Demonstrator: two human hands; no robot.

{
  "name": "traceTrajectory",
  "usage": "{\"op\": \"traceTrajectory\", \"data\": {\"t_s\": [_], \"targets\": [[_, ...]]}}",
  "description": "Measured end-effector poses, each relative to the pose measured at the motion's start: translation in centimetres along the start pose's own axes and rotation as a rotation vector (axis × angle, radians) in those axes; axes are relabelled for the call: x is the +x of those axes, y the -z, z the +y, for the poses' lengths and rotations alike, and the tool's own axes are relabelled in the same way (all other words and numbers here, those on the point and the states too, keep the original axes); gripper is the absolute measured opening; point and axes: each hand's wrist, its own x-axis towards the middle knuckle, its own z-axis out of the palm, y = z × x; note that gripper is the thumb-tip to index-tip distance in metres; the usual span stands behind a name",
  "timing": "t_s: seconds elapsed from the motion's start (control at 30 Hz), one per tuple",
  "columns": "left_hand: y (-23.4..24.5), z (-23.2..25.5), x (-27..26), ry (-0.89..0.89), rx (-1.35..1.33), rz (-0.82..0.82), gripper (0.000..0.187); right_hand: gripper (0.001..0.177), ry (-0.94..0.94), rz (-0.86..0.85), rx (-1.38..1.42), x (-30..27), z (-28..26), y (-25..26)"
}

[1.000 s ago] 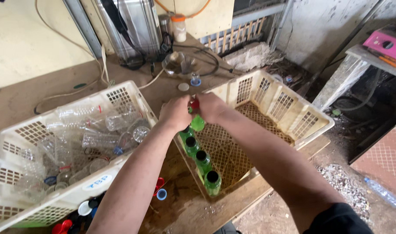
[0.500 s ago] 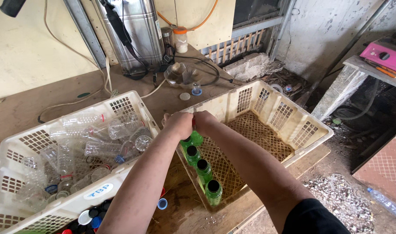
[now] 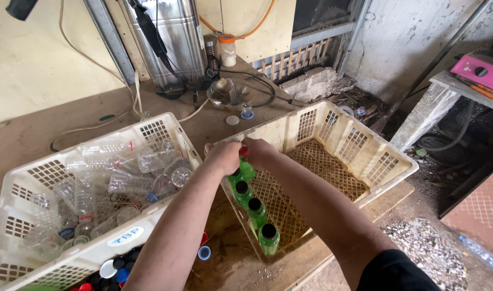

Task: The person fills clear plastic bottles with chopped green vegetables and liquid using a funnel. They then screw red caps onto the filled bottles and place them into a white plastic crate. The process is repeated for multiple bottles.

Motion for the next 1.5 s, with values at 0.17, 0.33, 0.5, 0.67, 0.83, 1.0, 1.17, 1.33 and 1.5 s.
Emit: {"op": "traceTrajectory", "data": {"t_s": [0.17,0.33,0.5,0.67,0.83,1.0,1.17,1.33,1.5], "targets": [[0.1,-0.9,-0.3,-0.070,-0.068,0.121,0.033,0.064,-0.041,0.002,-0.115,-2.6,-1.5,2.7],[1.4,-1.8,-2.1,-0.194,-0.201,0.412,0.038,0.064,0.124,0.163,-0.080,-4.9,-3.2,5.1],[5.4,-2.9,-5.6,-0.340,-0.330,0.625,0.043,0.061,0.559,0.485,0.244,-7.4,-6.3,5.8],[10.0,-4.4,-10.9,-0.373,-0.435,0.638,0.033,0.054,0.796,0.448,0.426,-10.1,-10.7,6.1],[13.2,-7.0,-18.2,-0.521,-0.408,0.768,0.033,0.061,0.873,0.453,0.373,-13.0,-15.3,6.1],[14.3,-10.3,-23.8,-0.523,-0.360,0.832,0.029,0.057,1.022,0.354,0.453,-14.3,-19.3,4.6],[14.1,-13.4,-28.3,-0.301,-0.377,0.846,0.032,0.044,1.037,0.269,0.524,-13.8,-23.5,2.2],[12.5,-17.2,-30.3,-0.173,-0.426,0.877,0.029,0.035,0.928,0.247,0.469,-12.6,-26.0,0.1],[9.1,-21.4,-30.4,0.065,-0.417,0.864,0.028,0.032,0.913,0.243,0.383,-9.9,-27.6,-2.5]]}}
